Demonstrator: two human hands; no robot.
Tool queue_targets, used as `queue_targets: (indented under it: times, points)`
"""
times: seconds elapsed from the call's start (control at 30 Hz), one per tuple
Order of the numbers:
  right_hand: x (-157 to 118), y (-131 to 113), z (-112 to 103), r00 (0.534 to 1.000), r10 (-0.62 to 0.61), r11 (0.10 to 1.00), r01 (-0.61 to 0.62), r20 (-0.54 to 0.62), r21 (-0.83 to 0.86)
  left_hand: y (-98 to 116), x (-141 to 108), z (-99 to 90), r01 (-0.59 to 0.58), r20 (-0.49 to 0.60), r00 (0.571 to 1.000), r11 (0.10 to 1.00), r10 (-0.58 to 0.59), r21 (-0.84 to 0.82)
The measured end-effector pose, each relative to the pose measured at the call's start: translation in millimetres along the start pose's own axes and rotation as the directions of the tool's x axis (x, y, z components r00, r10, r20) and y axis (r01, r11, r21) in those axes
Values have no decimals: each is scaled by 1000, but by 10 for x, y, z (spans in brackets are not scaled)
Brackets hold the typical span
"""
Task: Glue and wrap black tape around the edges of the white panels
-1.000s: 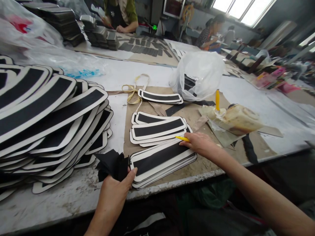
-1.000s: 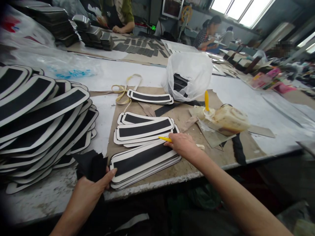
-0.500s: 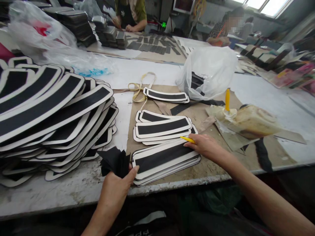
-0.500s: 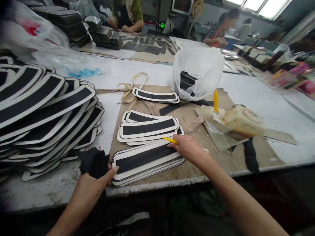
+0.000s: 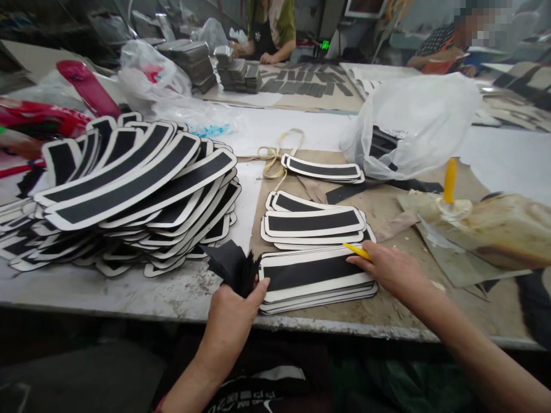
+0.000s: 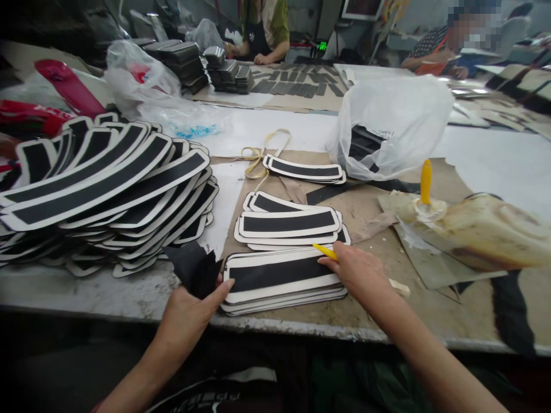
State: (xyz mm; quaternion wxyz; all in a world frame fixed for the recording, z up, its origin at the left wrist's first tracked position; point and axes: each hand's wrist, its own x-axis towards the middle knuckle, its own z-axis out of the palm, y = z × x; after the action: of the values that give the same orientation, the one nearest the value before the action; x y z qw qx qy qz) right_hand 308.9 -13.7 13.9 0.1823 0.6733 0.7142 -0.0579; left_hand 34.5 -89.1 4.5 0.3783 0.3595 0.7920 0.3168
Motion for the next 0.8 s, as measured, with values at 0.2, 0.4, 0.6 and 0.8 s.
queue_targets:
  times: [0.2, 0.4, 0.6, 0.8]
  points:
    - [19, 33, 79, 999, 2, 999, -1, -32, 45, 160, -40, -17, -55, -30, 998, 995, 52, -86]
    - [29, 47, 125, 999, 2, 997, 1, -40, 80, 79, -88, 52, -206, -138, 970, 978, 201, -26]
    - [23, 49, 122, 999, -5, 997, 9, -47, 83, 47, -185, 83, -278, -212, 932, 955, 294, 101]
    - [8, 49, 132, 995, -39, 994, 48, -92, 98, 152, -85, 6, -158, -60, 985, 985, 162, 71]
